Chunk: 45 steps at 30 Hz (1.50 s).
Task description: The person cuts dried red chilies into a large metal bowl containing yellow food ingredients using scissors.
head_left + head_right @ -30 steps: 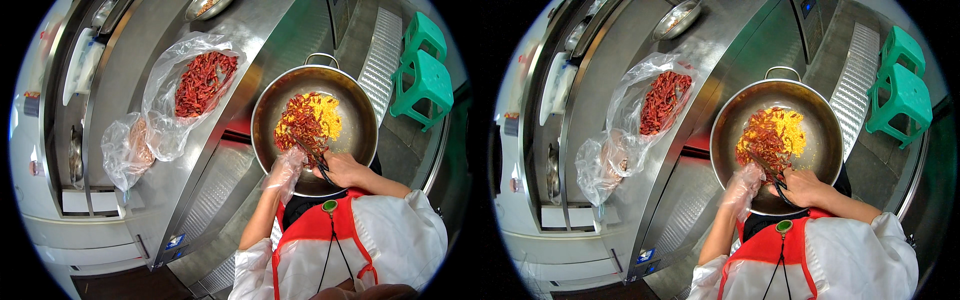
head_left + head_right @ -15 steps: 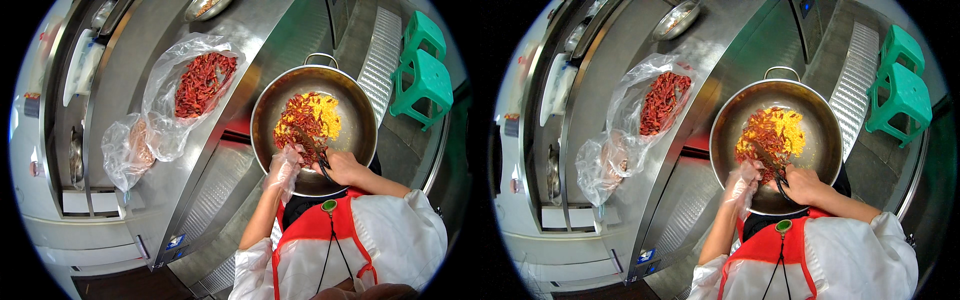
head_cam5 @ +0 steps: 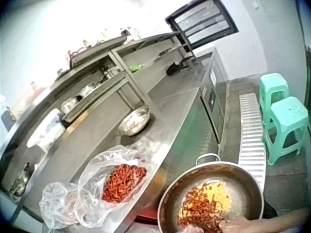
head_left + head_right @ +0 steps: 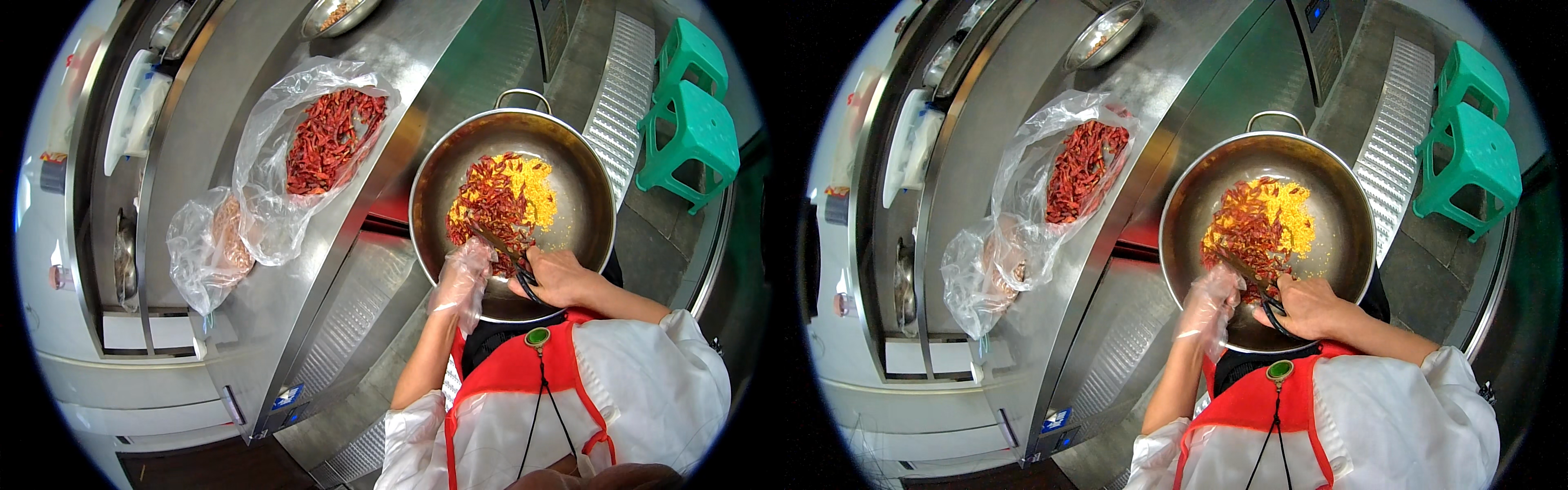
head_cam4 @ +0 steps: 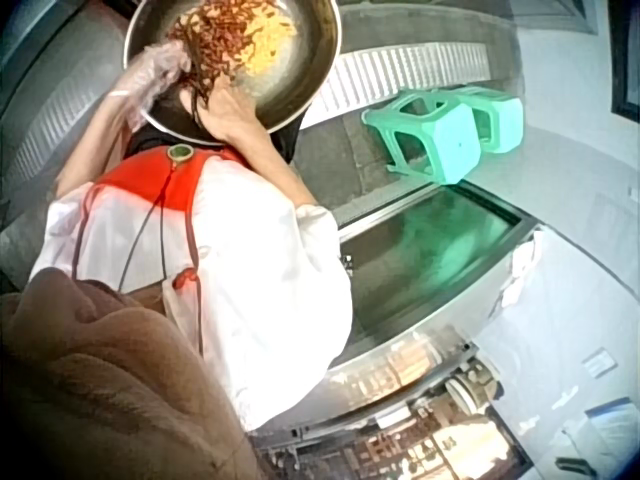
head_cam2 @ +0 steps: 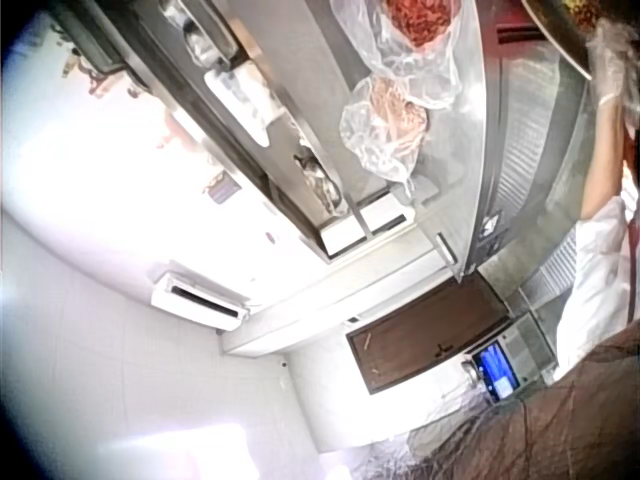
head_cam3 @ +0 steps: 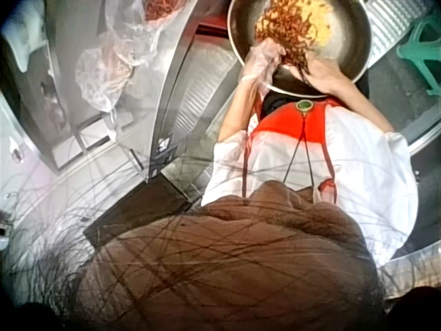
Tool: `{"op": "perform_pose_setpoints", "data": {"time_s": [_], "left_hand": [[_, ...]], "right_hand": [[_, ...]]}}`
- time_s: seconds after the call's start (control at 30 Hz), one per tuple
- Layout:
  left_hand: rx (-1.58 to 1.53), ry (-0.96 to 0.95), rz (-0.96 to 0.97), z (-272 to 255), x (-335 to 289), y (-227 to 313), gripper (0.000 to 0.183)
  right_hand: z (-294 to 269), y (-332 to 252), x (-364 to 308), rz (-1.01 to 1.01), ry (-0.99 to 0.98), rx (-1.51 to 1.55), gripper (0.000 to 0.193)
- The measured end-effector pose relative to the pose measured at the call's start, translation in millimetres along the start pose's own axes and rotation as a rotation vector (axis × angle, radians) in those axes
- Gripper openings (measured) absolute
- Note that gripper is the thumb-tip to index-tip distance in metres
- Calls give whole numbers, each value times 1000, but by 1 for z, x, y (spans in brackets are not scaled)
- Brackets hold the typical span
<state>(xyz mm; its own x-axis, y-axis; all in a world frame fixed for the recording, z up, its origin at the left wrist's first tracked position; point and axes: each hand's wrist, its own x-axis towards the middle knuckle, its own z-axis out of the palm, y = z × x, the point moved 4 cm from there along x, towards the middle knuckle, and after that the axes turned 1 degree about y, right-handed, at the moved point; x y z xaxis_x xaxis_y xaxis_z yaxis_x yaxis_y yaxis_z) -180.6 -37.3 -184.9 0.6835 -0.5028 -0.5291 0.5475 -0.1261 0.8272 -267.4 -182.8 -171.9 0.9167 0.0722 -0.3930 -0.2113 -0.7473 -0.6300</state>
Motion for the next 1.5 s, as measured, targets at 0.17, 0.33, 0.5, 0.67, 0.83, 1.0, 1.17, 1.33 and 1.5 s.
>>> {"op": "perform_pose_setpoints", "data": {"time_s": [0.17, 0.33, 0.5, 0.67, 0.83, 1.0, 1.17, 1.33, 1.5], "left_hand": [[104, -42, 52, -5, 6, -9, 14], [134, -18, 29, -6, 8, -12, 15], [62, -30, 26, 0, 8, -11, 15], [99, -10, 25, -4, 13, -18, 14], [119, 4, 23, -2, 13, -14, 15], [227, 23, 31, -10, 9, -14, 16], [289, 42, 100, -12, 4, 0, 19], [218, 116, 71, -19, 5, 5, 20], [241, 98, 136, -16, 9, -1, 19]], "right_hand": [[-3, -2, -1, 0, -2, 20, 75], [-3, -3, -2, 3, 5, 43, 74], [2, -1, -1, -28, 35, 46, 69], [3, -1, 0, -25, 23, 56, 64], [7, 3, 2, -19, 36, 72, 61], [12, 9, 5, -21, 105, 100, 59], [1, 4, 1, 20, 161, 71, 56], [-2, 1, 0, 4, 70, 26, 72], [-2, -2, -1, 1, 15, 11, 73]]}}
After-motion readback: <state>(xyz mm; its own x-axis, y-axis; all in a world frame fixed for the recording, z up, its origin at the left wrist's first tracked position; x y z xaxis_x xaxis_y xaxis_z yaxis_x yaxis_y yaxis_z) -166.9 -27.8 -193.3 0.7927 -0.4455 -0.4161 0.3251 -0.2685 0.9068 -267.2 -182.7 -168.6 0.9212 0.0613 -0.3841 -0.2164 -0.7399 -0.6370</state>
